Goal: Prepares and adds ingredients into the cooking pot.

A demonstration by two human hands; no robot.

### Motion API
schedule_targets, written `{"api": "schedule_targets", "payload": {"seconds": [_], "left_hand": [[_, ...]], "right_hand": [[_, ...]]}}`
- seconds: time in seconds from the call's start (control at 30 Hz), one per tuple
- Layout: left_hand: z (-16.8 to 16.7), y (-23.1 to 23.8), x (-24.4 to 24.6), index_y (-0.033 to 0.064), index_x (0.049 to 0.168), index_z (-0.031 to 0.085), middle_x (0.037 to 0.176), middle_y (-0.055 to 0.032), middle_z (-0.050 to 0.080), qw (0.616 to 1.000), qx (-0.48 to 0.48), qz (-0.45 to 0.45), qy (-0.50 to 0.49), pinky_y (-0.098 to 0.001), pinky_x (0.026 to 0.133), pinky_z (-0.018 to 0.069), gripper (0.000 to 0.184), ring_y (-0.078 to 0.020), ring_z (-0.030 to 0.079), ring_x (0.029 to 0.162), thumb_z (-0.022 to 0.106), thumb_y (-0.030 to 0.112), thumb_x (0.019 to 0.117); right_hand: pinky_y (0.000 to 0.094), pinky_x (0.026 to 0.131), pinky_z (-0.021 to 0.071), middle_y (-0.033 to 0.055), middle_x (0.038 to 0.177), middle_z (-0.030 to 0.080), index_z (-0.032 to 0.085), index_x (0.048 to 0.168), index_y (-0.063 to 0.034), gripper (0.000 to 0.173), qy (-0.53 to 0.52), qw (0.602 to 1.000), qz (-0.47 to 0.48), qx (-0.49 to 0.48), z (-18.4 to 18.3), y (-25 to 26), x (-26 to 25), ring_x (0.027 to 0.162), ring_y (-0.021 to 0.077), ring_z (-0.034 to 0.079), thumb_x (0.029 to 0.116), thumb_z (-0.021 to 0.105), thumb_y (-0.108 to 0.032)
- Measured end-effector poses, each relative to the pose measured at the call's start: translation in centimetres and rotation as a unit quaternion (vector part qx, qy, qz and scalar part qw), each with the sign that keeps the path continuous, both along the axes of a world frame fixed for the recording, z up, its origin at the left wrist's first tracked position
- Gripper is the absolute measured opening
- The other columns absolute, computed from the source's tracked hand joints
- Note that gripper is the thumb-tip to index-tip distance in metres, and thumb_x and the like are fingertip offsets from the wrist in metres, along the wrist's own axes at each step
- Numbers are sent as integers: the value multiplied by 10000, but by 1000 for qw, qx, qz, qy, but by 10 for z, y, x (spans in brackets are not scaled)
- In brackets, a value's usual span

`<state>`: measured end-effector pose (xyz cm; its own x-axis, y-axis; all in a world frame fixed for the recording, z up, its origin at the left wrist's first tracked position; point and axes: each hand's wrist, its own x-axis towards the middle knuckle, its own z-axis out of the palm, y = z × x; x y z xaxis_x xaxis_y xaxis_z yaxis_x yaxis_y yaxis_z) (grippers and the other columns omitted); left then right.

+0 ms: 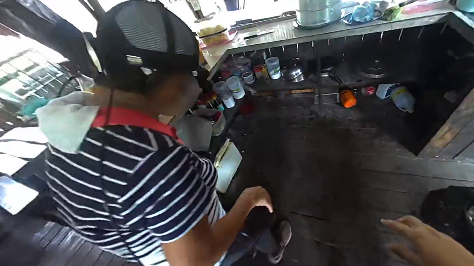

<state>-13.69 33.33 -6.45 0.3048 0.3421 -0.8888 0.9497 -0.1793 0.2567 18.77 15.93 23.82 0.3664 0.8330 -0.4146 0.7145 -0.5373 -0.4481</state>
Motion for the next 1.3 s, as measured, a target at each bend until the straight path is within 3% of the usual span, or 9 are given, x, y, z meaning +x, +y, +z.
{"api": "schedule_targets", "payload": {"seconds": [0.13, 0.23, 0.4, 0.57, 0.73, 0.9, 1.07, 1.2, 1.3], "left_hand": [[69, 61, 86, 71, 1506, 480, 1383, -285, 585, 990, -50, 90, -101, -714, 935, 484, 599, -496, 612, 1191, 515, 470, 1060], [121, 99, 153, 65, 1561, 400, 1502, -256, 499, 978, -49, 128, -154, -685, 1008, 458, 590, -474, 553, 1300, 483, 408, 1088], [125, 158, 239, 44, 1571, 361, 1549, -260, 431, 925, -60, 219, -304, -604, 1055, 457, 573, -415, 491, 1376, 531, 277, 1077], [90, 215, 297, -76, 1475, 468, 1492, -325, 482, 945, 41, 242, -216, -555, 1193, 328, 556, -458, 442, 1420, 586, 267, 1054], [88, 278, 347, 54, 1492, 512, 1598, -296, 342, 974, 70, 216, -15, -612, 1131, 397, 620, -472, 451, 1404, 623, 429, 1011], [119, 382, 384, 79, 1533, 462, 1667, -273, 188, 951, 95, 291, -36, -556, 1144, 412, 643, -452, 410, 1441, 642, 401, 1006], [146, 523, 376, 72, 1517, 481, 1661, -294, 186, 891, 245, 370, -91, -566, 1152, 406, 602, -467, 384, 1458, 637, 364, 1014], [175, 636, 357, 45, 1514, 480, 1627, -304, 275, 848, 323, 407, -104, -563, 1136, 420, 587, -462, 441, 1421, 633, 321, 1019], [192, 711, 358, -5, 1520, 440, 1570, -295, 384, 791, 365, 457, -177, -502, 1086, 490, 618, -414, 525, 1360, 670, 236, 999]], "right_hand": [[588, 1035, 495, 261, 1420, 574, 579, 1465, -98, 522, 8, 999, 38, 1, 19, 72, 34, 1245, 431, 613, 1011, 663, -343], [585, 1026, 502, 268, 1418, 571, 588, 1454, -85, 525, 52, 995, 88, 23, 21, 122, 75, 1206, 429, 632, 998, 685, -326], [591, 1048, 479, 244, 1413, 578, 536, 1506, -145, 562, 28, 995, 89, -34, 4, 216, 183, 1224, 422, 615, 1016, 651, -394], [591, 1069, 461, 256, 1381, 603, 512, 1516, -106, 585, 17, 995, 85, -41, 13, 304, 305, 1241, 428, 609, 1024, 637, -398], [590, 1095, 444, 264, 1398, 594, 508, 1514, -85, 592, 0, 990, 127, -59, 17, 398, 399, 1277, 428, 593, 1032, 616, -411], [624, 1097, 423, 265, 1423, 578, 517, 1509, -88, 582, 9, 972, 218, -84, 16, 521, 409, 1311, 455, 559, 1032, 608, -410], [601, 1058, 468, 245, 1485, 514, 505, 1530, -166, 574, 8, 936, 344, -78, 21, 668, 378, 1313, 439, 550, 1024, 624, -409], [557, 1010, 528, 234, 1592, 392, 583, 1470, -158, 552, 54, 935, 345, 56, 28, 768, 362, 1276, 430, 587, 949, 745, -241], [535, 989, 553, 224, 1462, 556, 623, 1416, -84, 480, 126, 929, 316, 146, 27, 836, 365, 1148, 390, 678, 943, 693, -38]]}}
